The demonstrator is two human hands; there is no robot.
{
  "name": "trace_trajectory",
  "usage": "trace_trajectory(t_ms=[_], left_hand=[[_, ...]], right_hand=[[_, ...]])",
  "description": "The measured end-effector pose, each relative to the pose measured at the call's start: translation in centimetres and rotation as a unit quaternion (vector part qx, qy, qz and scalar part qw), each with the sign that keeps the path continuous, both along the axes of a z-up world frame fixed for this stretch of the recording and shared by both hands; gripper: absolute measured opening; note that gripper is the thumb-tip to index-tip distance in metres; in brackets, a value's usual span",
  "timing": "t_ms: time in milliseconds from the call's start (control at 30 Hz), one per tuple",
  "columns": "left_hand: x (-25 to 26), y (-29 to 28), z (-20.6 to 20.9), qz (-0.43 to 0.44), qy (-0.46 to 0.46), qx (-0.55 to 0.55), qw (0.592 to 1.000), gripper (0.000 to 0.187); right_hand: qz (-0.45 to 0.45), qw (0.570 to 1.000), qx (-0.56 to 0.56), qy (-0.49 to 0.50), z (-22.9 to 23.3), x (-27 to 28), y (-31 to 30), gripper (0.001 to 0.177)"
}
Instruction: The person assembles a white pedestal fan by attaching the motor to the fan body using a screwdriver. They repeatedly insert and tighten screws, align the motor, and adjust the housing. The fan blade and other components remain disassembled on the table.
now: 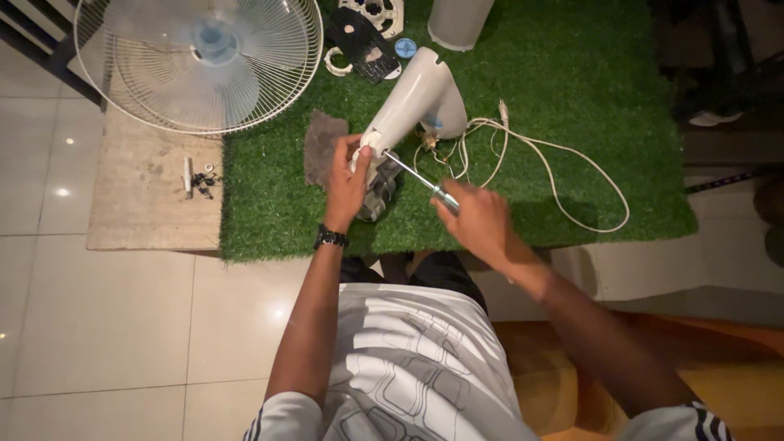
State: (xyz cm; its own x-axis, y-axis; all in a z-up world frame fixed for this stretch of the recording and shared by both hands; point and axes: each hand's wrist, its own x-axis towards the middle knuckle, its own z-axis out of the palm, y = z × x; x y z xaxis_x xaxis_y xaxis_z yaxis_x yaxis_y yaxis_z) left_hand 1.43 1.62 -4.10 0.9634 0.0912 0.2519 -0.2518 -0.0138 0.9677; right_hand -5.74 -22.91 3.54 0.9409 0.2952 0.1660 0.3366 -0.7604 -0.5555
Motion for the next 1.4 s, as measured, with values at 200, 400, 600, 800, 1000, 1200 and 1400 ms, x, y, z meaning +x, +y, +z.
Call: trace_trajectory(t_ms=[200,400,600,800,1000,1200,1400], left_hand=[[-0.6,-0.3,-0.1,0.007,-0.001,0.011,1.0,0.035],[-0.4,0.1,-0.2,-0.014,-0.005,-0.024,1.0,0.036],[-1.3,-0.2,-0.5,-0.009,-0.007,-0.007,1.0,0.035],[-0.4,0.3,-0.1,-0.006,0.004,-0.004,1.0,0.034],[-0.3,0.5,-0.2,-0.026,0.002,-0.016,1.0,0.034],[-0.2,0.7,-0.6,-0.015,0.02,-0.021,0.999,0.034],[-0.4,0.5,-0.3,-0.018,0.008,-0.01,1.0,0.034]], right_hand=[[0.002,0.659,0.455,0.599,-0.5,2.2,-1.6,0.04],[0.032,0.995,-0.033,-0.091,-0.7,-0.4,-0.2,0.034],[-0.035,0.711,0.396,0.58,1.8,0.7,-0.4,0.043],[0.022,0.979,0.12,0.16,1.3,-0.9,0.4,0.039],[-0.032,0.882,0.282,0.377,1.1,0.2,-0.6,0.033],[0.008,0.9,0.266,0.345,1.2,-0.3,0.3,0.029],[-0.047,0.896,0.268,0.351,1.3,-1.1,0.3,0.032]])
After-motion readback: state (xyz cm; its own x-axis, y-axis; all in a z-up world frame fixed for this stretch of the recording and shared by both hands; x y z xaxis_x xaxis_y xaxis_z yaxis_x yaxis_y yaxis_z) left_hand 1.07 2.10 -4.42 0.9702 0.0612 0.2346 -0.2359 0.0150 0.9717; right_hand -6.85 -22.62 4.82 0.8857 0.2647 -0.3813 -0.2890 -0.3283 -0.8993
